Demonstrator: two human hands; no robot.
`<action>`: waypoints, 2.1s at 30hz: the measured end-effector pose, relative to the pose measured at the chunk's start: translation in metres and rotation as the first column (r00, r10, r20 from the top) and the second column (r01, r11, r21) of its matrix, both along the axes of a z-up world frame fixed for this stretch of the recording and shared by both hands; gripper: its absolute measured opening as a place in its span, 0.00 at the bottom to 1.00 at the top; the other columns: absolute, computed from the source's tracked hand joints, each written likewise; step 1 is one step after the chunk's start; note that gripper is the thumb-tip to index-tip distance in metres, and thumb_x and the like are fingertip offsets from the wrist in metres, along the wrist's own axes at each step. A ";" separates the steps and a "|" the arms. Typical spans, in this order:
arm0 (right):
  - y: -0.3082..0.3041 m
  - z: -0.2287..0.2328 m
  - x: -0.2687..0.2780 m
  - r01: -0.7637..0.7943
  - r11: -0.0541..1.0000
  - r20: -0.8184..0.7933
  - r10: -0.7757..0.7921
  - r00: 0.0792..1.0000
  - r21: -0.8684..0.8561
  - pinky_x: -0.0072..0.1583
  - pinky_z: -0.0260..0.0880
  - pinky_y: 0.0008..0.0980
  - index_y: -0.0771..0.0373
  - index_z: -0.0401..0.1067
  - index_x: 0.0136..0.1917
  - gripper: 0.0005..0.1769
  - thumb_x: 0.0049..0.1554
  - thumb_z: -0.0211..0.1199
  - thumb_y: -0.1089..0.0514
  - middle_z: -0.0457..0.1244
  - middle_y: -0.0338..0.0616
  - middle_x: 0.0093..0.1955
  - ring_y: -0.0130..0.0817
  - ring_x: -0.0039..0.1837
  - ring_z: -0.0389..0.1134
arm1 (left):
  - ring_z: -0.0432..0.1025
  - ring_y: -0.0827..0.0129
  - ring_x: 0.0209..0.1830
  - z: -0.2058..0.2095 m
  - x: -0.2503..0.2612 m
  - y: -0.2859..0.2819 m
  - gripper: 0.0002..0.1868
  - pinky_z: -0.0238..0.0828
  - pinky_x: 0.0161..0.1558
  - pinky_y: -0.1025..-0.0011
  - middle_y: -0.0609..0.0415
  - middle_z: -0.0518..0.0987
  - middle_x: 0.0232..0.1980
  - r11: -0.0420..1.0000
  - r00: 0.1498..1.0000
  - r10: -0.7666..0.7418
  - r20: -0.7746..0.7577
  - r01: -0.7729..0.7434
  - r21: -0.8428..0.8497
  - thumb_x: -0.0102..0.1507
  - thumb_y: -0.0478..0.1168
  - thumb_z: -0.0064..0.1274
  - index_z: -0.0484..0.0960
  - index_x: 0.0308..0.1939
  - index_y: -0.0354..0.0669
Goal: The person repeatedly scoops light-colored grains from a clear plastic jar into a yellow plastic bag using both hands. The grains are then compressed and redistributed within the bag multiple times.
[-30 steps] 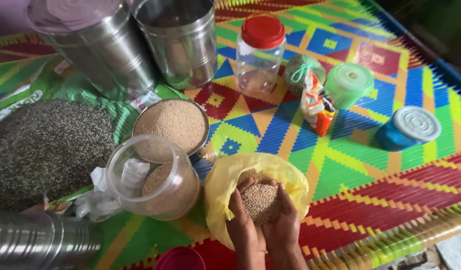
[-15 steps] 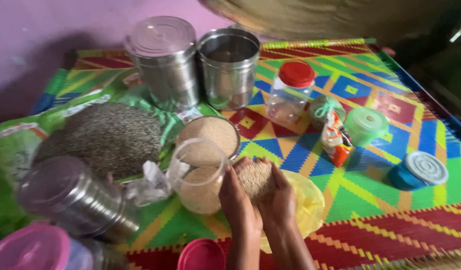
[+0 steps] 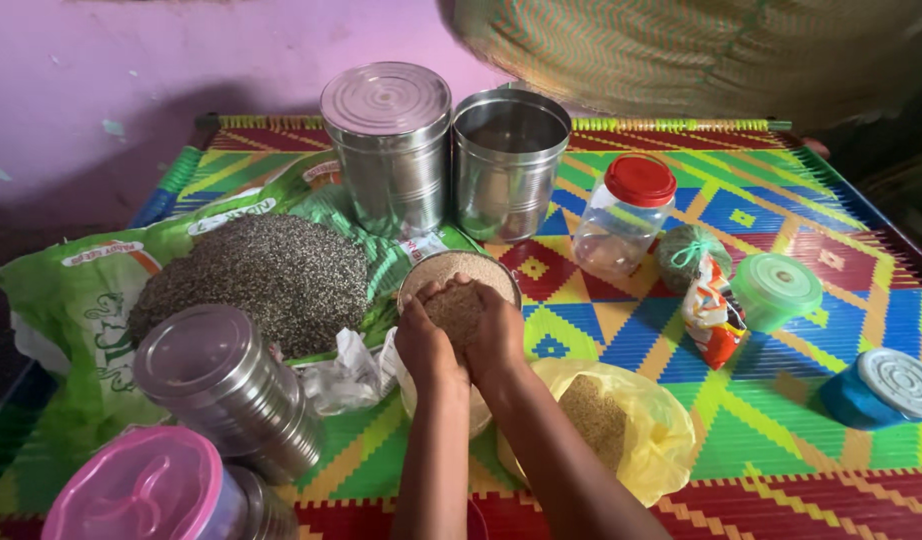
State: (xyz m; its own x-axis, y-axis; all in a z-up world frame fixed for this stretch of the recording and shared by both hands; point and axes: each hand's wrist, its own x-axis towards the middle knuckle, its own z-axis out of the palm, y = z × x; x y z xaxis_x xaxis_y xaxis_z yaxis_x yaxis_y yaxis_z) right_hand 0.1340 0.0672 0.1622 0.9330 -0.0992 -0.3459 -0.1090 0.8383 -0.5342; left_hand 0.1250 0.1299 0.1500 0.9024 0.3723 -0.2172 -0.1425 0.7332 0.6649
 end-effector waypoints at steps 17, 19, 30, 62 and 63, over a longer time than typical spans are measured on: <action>-0.003 -0.032 0.022 -0.057 0.992 0.050 0.063 0.997 -0.112 0.57 0.71 0.40 0.73 0.76 0.50 0.15 0.61 0.53 0.60 0.71 0.55 0.47 0.45 0.50 0.72 | 0.78 0.59 0.49 -0.042 0.029 -0.002 0.22 0.75 0.56 0.62 0.45 0.82 0.49 1.000 0.999 0.021 0.043 -0.022 0.013 0.73 0.41 0.32 0.79 0.54 0.28; -0.007 -0.030 0.022 -0.072 0.994 0.070 0.066 0.995 0.087 0.58 0.72 0.44 0.73 0.74 0.49 0.12 0.61 0.54 0.62 0.70 0.56 0.45 0.48 0.50 0.71 | 0.76 0.58 0.51 -0.037 0.027 -0.003 0.22 0.74 0.58 0.59 0.44 0.80 0.51 0.987 0.996 0.001 0.088 0.013 -0.161 0.74 0.43 0.32 0.77 0.57 0.30; -0.081 -0.010 -0.059 -0.084 0.929 0.358 -0.054 0.932 0.361 0.65 0.66 0.44 0.70 0.70 0.51 0.11 0.66 0.52 0.60 0.66 0.51 0.50 0.45 0.56 0.66 | 0.73 0.60 0.53 0.013 -0.058 -0.068 0.20 0.70 0.62 0.59 0.46 0.78 0.52 0.955 0.939 -0.129 0.320 0.204 -0.214 0.74 0.45 0.38 0.77 0.56 0.31; -0.150 -0.107 -0.167 -0.254 0.725 -0.174 0.186 0.967 -0.640 0.79 0.42 0.36 0.59 0.49 0.82 0.41 0.65 0.37 0.33 0.48 0.48 0.85 0.38 0.86 0.44 | 0.55 0.54 0.81 -0.127 -0.118 -0.142 0.33 0.47 0.76 0.60 0.43 0.64 0.79 0.375 0.838 -0.542 -0.063 0.309 0.874 0.73 0.57 0.25 0.62 0.77 0.45; -0.151 -0.101 -0.169 -0.241 0.748 -0.149 0.190 0.971 -0.619 0.79 0.41 0.36 0.58 0.49 0.82 0.41 0.64 0.37 0.34 0.48 0.48 0.85 0.37 0.86 0.44 | 0.58 0.55 0.80 -0.129 -0.119 -0.143 0.33 0.49 0.75 0.60 0.45 0.67 0.78 0.395 0.853 -0.514 -0.091 0.329 0.858 0.73 0.57 0.24 0.66 0.76 0.46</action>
State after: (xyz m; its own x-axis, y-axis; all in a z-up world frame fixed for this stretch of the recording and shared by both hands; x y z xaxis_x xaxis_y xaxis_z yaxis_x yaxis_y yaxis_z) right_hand -0.0348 -0.0842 0.0607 0.9315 -0.1173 -0.3443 -0.3044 0.2663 -0.9145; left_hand 0.0059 -0.0133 0.0209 0.9802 -0.1515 0.1275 -0.1495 -0.1437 0.9783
